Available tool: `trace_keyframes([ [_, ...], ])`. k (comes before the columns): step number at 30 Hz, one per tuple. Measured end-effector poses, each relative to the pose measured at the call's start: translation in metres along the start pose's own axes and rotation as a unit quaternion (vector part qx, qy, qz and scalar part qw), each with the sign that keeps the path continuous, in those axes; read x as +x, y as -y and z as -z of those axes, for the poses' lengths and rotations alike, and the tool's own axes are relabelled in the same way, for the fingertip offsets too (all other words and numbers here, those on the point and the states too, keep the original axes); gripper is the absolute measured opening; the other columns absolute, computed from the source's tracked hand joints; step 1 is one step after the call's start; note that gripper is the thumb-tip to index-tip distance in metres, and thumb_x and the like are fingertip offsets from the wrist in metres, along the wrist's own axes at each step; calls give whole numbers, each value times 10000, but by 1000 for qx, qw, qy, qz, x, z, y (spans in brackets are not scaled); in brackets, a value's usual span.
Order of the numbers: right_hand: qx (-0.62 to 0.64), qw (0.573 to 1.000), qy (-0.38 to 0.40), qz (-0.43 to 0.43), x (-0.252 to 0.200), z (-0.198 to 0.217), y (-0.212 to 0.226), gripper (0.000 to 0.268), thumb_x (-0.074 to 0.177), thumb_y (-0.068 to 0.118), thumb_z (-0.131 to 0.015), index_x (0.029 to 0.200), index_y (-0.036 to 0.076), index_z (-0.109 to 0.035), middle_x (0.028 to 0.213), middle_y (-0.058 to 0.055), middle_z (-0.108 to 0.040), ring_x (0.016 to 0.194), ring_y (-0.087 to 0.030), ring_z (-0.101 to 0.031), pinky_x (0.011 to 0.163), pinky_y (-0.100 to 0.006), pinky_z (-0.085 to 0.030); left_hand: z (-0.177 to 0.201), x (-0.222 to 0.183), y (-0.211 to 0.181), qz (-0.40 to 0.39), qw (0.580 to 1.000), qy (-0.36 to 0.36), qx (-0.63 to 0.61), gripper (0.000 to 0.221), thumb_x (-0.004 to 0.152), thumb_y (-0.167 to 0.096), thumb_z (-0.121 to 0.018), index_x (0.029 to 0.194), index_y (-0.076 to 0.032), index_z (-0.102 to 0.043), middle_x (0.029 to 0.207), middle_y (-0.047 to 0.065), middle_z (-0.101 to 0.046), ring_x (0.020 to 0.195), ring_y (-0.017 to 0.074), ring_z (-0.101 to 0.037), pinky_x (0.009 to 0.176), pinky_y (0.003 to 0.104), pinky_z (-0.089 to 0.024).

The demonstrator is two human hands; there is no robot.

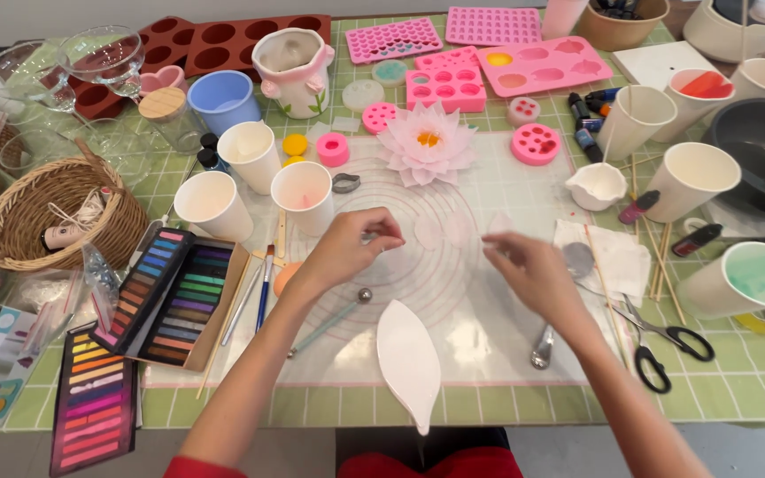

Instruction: Manually shaping and thinning the edges of wax petals for candle making using a ball tool.

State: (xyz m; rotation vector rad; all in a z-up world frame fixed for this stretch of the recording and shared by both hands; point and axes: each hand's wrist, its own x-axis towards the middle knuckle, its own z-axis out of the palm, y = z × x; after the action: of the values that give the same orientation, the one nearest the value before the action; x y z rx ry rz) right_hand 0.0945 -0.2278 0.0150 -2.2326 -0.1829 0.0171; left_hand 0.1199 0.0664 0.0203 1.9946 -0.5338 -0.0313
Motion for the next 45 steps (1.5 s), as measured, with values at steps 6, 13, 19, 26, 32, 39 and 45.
trace_keyframes([
  [6, -194, 971, -35, 135, 87, -51, -10, 181, 848, 260, -782, 951, 115, -811, 844, -89, -740, 840, -282, -664, 747, -432, -541, 13, -17, -12, 86, 990, -89, -65, 80, 880, -55, -743, 941, -14, -712, 827, 29, -761, 810, 86, -728, 702, 264, -538],
  [13, -192, 976, 14, 98, 105, -61, -12, 137, 796, 216, -787, 894, 129, -826, 839, -67, -740, 855, -268, -674, 754, -422, -555, 30, -20, -33, 115, 982, -95, -118, 184, 868, -52, -748, 1048, -37, -715, 873, 19, -774, 840, 58, -724, 713, 229, -507],
  [19, 225, 969, 89, -42, 99, -11, 7, 180, 902, 151, -709, 1019, 29, -768, 881, -22, -771, 796, -151, -731, 770, -338, -610, 33, -1, -22, 139, 969, -92, -183, 259, 879, -57, -754, 1132, -40, -701, 866, 37, -797, 826, 46, -705, 702, 220, -489],
  [26, 486, 857, 21, -169, 66, 85, 78, 241, 973, 126, -677, 1141, -46, -700, 908, -46, -716, 728, -134, -688, 753, -354, -634, 38, 34, -64, 148, 954, -50, -256, 266, 890, -43, -752, 1147, -28, -684, 837, 31, -779, 807, 51, -691, 729, 219, -508],
  [32, 437, 884, -64, -150, 42, 170, 152, 240, 945, 99, -686, 1119, -62, -722, 912, -74, -733, 749, -149, -710, 741, -343, -634, 49, 84, -144, 156, 950, -5, -269, 247, 891, -51, -757, 1126, -19, -690, 821, 29, -773, 791, 62, -684, 742, 233, -522],
  [39, 385, 910, -113, -106, 38, 249, 152, 250, 923, 82, -700, 1130, -54, -738, 968, -122, -767, 818, -164, -748, 752, -326, -638, 12, 147, -195, 142, 946, 40, -288, 227, 900, -55, -749, 1115, -10, -689, 799, 35, -757, 764, 82, -682, 733, 257, -534],
  [45, 440, 883, -71, -145, 72, 329, 91, 316, 897, 47, -700, 1204, -26, -703, 1053, -164, -780, 884, -181, -752, 808, -332, -624, -60, 203, -214, 167, 947, 21, -274, 239, 888, -34, -736, 1123, -17, -695, 818, 37, -761, 778, 72, -695, 723, 241, -537],
])
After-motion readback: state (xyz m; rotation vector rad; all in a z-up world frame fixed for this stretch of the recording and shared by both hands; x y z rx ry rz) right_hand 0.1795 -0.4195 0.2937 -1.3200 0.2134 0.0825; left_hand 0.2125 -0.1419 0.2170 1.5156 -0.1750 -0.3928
